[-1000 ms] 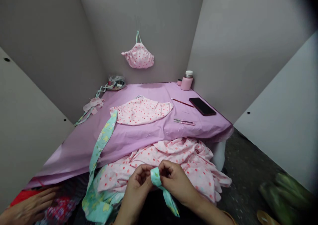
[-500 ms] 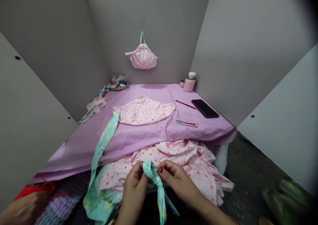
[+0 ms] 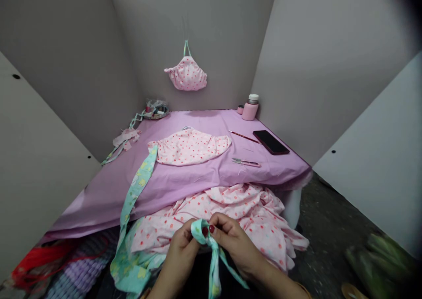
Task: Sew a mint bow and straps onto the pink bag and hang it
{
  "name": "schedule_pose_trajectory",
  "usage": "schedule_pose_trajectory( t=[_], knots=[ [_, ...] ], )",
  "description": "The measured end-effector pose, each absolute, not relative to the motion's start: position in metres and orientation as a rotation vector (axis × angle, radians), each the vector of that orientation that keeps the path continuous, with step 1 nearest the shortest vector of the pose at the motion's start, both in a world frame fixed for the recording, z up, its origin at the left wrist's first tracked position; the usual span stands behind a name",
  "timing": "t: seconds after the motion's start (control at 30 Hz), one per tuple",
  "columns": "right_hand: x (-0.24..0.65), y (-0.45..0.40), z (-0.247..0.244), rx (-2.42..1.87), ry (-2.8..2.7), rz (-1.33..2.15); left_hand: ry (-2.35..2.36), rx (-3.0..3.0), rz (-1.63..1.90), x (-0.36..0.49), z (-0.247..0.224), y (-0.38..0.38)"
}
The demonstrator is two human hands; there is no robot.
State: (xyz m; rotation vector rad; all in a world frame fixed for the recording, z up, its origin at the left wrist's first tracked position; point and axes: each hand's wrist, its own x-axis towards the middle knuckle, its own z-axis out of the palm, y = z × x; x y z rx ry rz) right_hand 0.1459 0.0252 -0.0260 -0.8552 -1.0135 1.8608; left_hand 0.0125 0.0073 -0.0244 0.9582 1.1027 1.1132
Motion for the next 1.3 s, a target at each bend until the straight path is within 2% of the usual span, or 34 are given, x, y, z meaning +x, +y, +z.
schedule_pose_trajectory(
  t=[0.1, 0.17, 0.27, 0.4, 0.47, 0.57, 0.8, 0.9, 1.03, 1.13, 1.3],
  knots=[
    [0.143, 0.028, -0.028, -0.839, -0.721, 2.013, 1.147, 0.937, 1.204, 0.012, -0.031, 0.010],
    [0.145, 0.031, -0.026, -0.885, -0.833, 1.971, 1.162, 0.871, 1.229, 0.011, -0.034, 0.012],
    [0.155, 0.031, -0.019, -0.962, -1.309, 1.763, 1.193, 0.801, 1.251, 0.009, -0.037, 0.013],
    [0.165, 0.026, -0.021, -1.028, -1.821, 1.311, 1.216, 0.650, 1.283, 0.010, -0.034, 0.013],
    [0.164, 0.025, -0.026, -1.039, -1.941, 1.125, 1.203, 0.631, 1.289, 0.013, -0.032, 0.012],
    [0.159, 0.026, -0.030, -1.042, -1.952, 1.024, 1.171, 0.661, 1.279, 0.016, -0.031, 0.010],
    [0.158, 0.022, -0.016, -0.999, -1.817, 1.200, 1.106, 0.766, 1.119, 0.016, -0.030, 0.007],
    [0.153, 0.019, -0.013, -1.030, -1.721, 1.281, 1.171, 1.013, 1.186, 0.013, -0.026, 0.002],
    [0.140, 0.017, -0.025, -1.057, -1.146, 1.738, 1.210, 1.486, 1.338, 0.009, -0.025, -0.002],
    [0.136, 0.018, -0.038, -1.069, -0.947, 1.863, 1.191, 1.278, 1.298, 0.011, -0.029, 0.000],
    [0.137, 0.019, -0.044, -1.185, -1.220, 1.715, 1.039, 0.785, 1.153, 0.019, -0.032, 0.005]
  ],
)
